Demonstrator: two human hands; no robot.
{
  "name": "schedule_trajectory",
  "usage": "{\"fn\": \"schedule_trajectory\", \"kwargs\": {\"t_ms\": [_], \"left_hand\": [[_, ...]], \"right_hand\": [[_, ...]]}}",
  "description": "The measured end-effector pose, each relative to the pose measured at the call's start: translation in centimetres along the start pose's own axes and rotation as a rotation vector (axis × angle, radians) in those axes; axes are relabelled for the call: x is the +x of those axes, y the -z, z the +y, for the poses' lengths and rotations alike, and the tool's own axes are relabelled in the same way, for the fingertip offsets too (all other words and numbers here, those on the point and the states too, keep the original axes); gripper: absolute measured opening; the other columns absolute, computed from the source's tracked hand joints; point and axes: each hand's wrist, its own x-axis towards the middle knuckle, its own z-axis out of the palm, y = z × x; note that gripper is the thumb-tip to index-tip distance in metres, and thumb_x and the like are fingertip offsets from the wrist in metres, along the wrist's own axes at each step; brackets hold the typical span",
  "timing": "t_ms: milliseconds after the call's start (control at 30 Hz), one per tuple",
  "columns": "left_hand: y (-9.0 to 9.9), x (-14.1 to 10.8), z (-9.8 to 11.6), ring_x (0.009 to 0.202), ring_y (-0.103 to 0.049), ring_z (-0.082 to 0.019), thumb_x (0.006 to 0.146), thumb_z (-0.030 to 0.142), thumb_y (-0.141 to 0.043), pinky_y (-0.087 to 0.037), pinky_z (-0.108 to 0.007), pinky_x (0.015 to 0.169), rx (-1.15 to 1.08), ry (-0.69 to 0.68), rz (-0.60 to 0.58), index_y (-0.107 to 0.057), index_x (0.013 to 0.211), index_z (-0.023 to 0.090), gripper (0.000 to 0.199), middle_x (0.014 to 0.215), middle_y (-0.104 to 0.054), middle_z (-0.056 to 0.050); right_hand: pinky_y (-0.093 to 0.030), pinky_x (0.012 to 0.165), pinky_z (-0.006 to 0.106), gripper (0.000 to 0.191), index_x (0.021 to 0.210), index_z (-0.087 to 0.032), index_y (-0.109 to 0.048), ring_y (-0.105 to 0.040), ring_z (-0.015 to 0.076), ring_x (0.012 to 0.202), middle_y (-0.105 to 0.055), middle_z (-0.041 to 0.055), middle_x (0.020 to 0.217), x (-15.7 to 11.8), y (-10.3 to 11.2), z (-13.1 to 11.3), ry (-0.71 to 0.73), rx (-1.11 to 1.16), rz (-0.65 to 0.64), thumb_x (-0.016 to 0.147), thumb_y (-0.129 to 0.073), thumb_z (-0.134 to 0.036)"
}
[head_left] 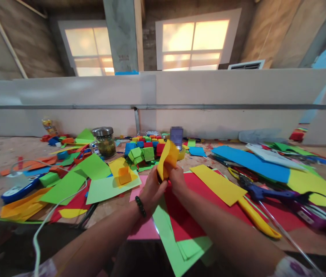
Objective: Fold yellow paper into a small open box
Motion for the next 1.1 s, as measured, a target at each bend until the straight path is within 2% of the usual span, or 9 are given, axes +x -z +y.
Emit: {"fn": "schedule_trajectory", "kwargs": {"t_ms": [233,333,500,700,833,900,967,1100], "left_hand": [[-0.5,0.4,0.2,0.086,-0.059,-0.019,0.074,0.016,-0.058,-0.048,-0.029,0.075,-0.060,0.091,0.084,-0.055,0.090,0.016,0.016,0.090,-0.065,-0.005],[-0.2,0.7,0.0,0.083,-0.059,-0.018,0.074,0.019,-0.060,-0.047,-0.028,0.072,-0.068,0.104,0.130,-0.056,0.086,0.017,0.013,0.090,-0.064,-0.004],[0.1,1.2,-0.6,0.071,-0.054,-0.015,0.072,0.029,-0.067,-0.045,-0.026,0.064,-0.065,0.110,0.151,-0.057,0.076,0.016,0.017,0.075,-0.061,-0.002],[0.5,1.5,-1.4,0.078,-0.058,-0.017,0.073,0.034,-0.063,-0.047,-0.028,0.069,-0.120,0.135,0.240,-0.056,0.085,0.018,0.021,0.083,-0.063,-0.004],[1.9,2.2,-1.7,0.081,-0.060,-0.019,0.068,0.027,-0.064,-0.050,-0.028,0.069,-0.138,0.149,0.260,-0.058,0.091,0.018,0.026,0.086,-0.065,-0.005],[2.8,2.6,-1.7,0.083,-0.061,-0.019,0.067,0.026,-0.064,-0.051,-0.028,0.071,-0.140,0.155,0.239,-0.059,0.096,0.017,0.031,0.091,-0.067,-0.006],[3.5,2.9,-1.7,0.078,-0.063,-0.018,0.067,0.026,-0.064,-0.052,-0.028,0.069,-0.134,0.180,0.174,-0.063,0.092,0.015,0.027,0.088,-0.069,-0.006],[4.6,2.9,-1.7,0.053,-0.058,-0.015,0.061,0.020,-0.065,-0.048,-0.025,0.051,-0.068,0.274,-0.021,-0.066,0.066,0.013,0.009,0.059,-0.064,-0.002]], "right_hand": [[-0.053,0.068,0.030,0.027,0.080,-0.017,-0.068,-0.067,0.0242,0.083,-0.073,0.0048,0.082,0.0,-0.3,0.3,0.006,0.085,-0.021,0.060,-0.063,-0.035],[-0.052,0.064,0.029,0.025,0.078,-0.017,-0.068,-0.066,0.0228,0.076,-0.072,0.0034,0.078,-0.2,-0.3,0.1,0.007,0.094,-0.044,0.059,-0.062,-0.033],[-0.050,0.062,0.027,0.026,0.076,-0.017,-0.066,-0.061,0.0194,0.070,-0.069,0.0007,0.074,-0.5,0.0,-0.4,0.040,0.076,-0.059,0.054,-0.069,-0.031],[-0.047,0.053,0.025,0.026,0.077,-0.019,-0.061,-0.058,0.0152,0.059,-0.065,-0.0008,0.068,-0.9,-0.1,-0.8,0.049,0.024,-0.112,0.060,-0.066,-0.037],[-0.050,0.058,0.027,0.031,0.084,-0.020,-0.064,-0.061,0.0153,0.061,-0.067,-0.0014,0.070,-1.4,-0.1,-1.7,0.031,-0.051,-0.242,0.057,-0.072,-0.034],[-0.051,0.064,0.029,0.033,0.081,-0.019,-0.066,-0.063,0.0175,0.067,-0.069,0.0001,0.072,-1.6,0.5,-2.6,0.014,-0.106,-0.326,0.052,-0.078,-0.029],[-0.052,0.069,0.031,0.033,0.078,-0.019,-0.068,-0.065,0.0200,0.075,-0.072,0.0024,0.077,-1.4,1.6,-3.8,0.004,-0.157,-0.401,0.049,-0.082,-0.028],[-0.052,0.073,0.035,0.035,0.085,-0.020,-0.073,-0.067,0.0250,0.086,-0.074,0.0058,0.085,0.1,5.4,-6.9,-0.008,-0.230,-0.487,0.057,-0.081,-0.040]]}}
